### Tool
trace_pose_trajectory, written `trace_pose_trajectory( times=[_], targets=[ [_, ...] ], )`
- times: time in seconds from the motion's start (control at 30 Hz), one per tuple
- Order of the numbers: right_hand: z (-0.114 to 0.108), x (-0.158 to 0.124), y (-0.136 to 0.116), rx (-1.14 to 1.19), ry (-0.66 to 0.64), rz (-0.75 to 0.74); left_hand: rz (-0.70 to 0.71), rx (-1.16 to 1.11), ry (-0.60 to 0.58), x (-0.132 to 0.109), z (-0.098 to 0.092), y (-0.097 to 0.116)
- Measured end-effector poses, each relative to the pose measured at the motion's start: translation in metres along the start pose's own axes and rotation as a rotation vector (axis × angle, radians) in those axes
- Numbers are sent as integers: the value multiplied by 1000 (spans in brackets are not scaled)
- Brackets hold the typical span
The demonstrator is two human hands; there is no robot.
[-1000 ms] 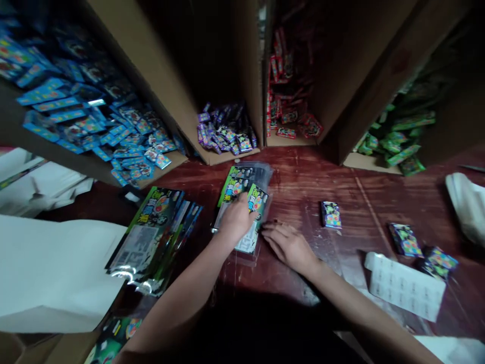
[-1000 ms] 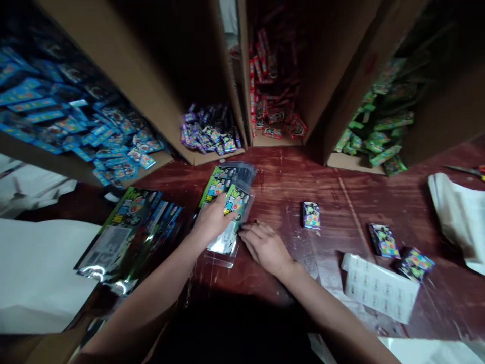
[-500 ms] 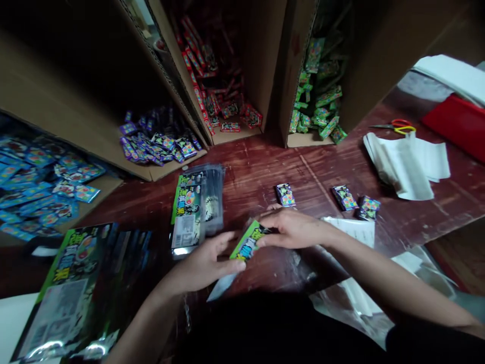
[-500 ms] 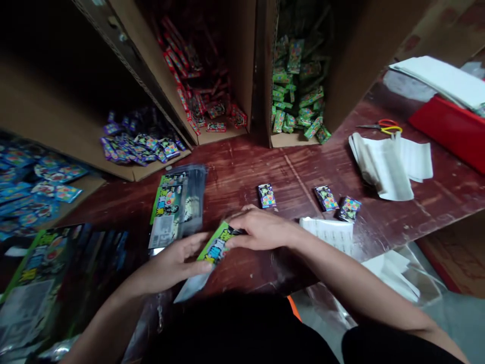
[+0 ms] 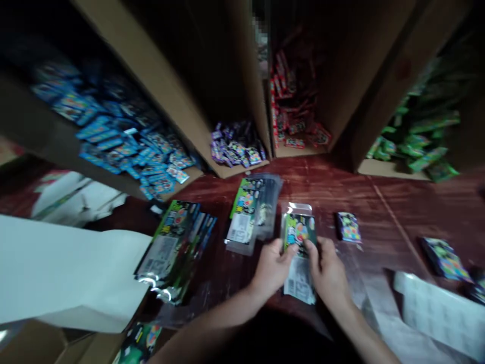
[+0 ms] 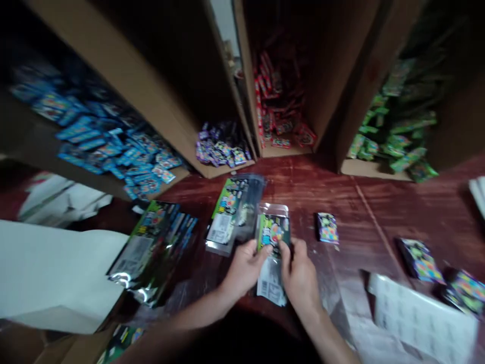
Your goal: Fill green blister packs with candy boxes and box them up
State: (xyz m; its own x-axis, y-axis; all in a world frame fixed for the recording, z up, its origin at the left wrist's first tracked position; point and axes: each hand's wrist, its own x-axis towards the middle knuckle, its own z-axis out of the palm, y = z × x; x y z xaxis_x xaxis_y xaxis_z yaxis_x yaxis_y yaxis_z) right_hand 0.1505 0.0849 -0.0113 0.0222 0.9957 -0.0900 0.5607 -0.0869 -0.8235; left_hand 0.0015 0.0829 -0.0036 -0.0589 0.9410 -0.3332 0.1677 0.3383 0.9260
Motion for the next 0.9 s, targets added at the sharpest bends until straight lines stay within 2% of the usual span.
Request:
trace_pose_trajectory(
  times=[0.07,0.17,0.23,0.27,0.33,0.43,0.5,0.53,0.57,0.63,0.73,0.83,0.9],
  targets=[
    [8,2,5,-49,30,8,12,98,16,-5,0,-3],
    [8,8,11,-118,-57,39,65,220,-50,-20,-18,7],
    [-3,13,14,-193,-178,68,142,338,-44,-30,-46,26],
    [-12,17,16,-246,-236,72,185,427,3,-32,-67,38],
    [-32,32,19,-368,-280,33,253,696,139,-27,-120,65],
    [-53,79,16,-475,-163,-180,283,1170,339,10,-220,99],
    [-55,120,7,-505,-56,-384,121,1472,436,47,-281,111],
    [-53,142,0,-533,17,-477,93,1508,450,68,-305,114],
    [-50,164,-8,-557,35,-540,86,1522,446,89,-324,115],
    [-44,209,-24,-614,58,-548,42,1567,418,127,-350,112],
    [-43,277,-41,-745,132,-454,31,1583,393,172,-376,96],
    [-48,331,-50,-841,141,-368,-20,1686,411,199,-401,76],
    [-49,355,-55,-885,73,-351,-49,1709,446,205,-414,71]
  ],
)
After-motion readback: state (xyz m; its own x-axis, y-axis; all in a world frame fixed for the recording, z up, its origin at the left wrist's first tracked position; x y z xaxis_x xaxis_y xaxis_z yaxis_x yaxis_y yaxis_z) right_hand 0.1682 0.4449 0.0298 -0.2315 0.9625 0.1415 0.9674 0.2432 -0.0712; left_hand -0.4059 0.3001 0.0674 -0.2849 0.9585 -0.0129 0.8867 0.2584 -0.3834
